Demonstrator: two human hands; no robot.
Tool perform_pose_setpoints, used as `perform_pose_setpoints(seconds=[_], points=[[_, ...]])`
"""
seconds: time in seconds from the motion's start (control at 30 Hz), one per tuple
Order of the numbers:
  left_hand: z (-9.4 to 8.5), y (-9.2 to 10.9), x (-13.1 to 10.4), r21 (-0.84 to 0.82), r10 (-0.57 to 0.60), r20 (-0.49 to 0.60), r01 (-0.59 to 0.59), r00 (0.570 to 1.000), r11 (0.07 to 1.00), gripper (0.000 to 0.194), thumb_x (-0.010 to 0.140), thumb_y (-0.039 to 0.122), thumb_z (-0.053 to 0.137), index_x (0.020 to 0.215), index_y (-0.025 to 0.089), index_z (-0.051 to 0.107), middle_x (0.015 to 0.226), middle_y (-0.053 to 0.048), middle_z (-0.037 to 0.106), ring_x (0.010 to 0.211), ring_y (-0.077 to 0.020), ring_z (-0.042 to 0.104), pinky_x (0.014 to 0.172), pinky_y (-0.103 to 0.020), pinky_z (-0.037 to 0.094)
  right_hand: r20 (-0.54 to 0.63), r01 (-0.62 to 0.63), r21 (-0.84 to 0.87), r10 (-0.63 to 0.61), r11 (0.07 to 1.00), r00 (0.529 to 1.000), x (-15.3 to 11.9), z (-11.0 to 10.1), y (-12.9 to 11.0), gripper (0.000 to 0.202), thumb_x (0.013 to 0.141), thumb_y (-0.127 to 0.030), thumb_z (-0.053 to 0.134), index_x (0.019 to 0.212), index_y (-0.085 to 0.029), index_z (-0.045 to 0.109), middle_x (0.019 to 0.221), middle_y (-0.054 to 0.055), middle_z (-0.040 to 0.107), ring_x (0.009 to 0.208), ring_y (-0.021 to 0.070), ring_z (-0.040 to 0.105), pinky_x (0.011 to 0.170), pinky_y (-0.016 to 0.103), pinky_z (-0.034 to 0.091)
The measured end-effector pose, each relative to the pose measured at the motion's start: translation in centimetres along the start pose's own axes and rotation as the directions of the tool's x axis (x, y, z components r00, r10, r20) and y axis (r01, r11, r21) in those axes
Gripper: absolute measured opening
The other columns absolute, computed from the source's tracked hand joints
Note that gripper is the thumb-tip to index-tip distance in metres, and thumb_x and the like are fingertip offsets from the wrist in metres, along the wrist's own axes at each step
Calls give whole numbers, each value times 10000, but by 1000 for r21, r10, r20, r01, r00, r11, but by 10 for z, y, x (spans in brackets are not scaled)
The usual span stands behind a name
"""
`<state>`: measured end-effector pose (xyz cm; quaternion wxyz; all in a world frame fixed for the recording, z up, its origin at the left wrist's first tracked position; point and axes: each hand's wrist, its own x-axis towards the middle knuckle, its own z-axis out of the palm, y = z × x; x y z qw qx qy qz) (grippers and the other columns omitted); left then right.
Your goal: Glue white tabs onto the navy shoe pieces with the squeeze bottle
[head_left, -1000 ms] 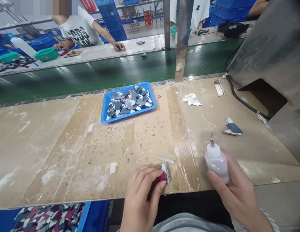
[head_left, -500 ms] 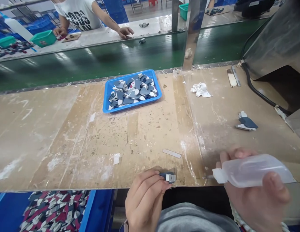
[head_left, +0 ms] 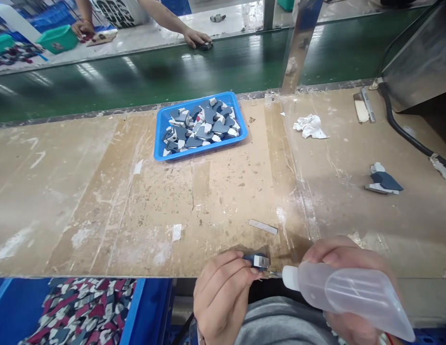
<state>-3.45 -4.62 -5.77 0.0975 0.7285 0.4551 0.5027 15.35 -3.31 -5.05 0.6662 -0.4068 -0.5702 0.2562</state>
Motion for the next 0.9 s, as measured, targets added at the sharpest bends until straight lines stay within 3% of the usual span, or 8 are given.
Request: perform_pose_setpoints(seconds=[0.07, 0.2, 0.33, 0.6, 0.9], points=[[1, 0, 0, 5, 4, -8, -4, 1000, 1000, 162, 860, -16, 748, 888, 142, 722, 881, -24, 732, 900, -197, 709, 748, -329, 622, -55, 89, 29, -87, 996, 995, 3, 5, 2, 337, 928, -499, 684, 1014, -173, 683, 776, 27, 610, 660, 195, 645, 492, 305, 521], [2, 0, -1, -14, 30, -32, -30, 999, 999, 128, 879, -9, 734, 896, 118, 728, 891, -33, 730, 919, -189, 701, 776, -318, 617, -128, 97, 3, -96, 995, 987, 3, 16, -1, 317, 918, -467, 706, 971, -155, 679, 764, 25, 618, 670, 197, 668, 493, 294, 553], [3, -2, -5, -27, 19, -32, -19, 999, 999, 179, 850, -30, 754, 923, 132, 735, 895, -25, 731, 925, -200, 702, 789, -336, 618, -116, 25, -41, -30, 999, 993, -2, 15, -3, 464, 908, -626, 665, 972, -167, 668, 756, 23, 648, 694, 202, 675, 535, 322, 572], [5, -5, -9, -12, 29, -49, -29, 998, 1000, 234, 837, -44, 757, 949, 161, 740, 899, -20, 740, 916, -210, 707, 765, -352, 625, -79, 53, -17, -55, 998, 995, -2, 12, 4, 404, 957, -569, 634, 1025, -171, 666, 779, 25, 669, 723, 197, 675, 567, 326, 572], [1, -10, -9, -81, 72, -17, -73, 997, 994, 228, 858, -30, 742, 1001, 147, 731, 912, -45, 746, 940, -214, 710, 803, -342, 624, -61, 60, 26, -59, 998, 996, 0, 5, 12, 439, 925, -621, 641, 1002, -189, 668, 785, 31, 642, 693, 207, 654, 560, 341, 561]])
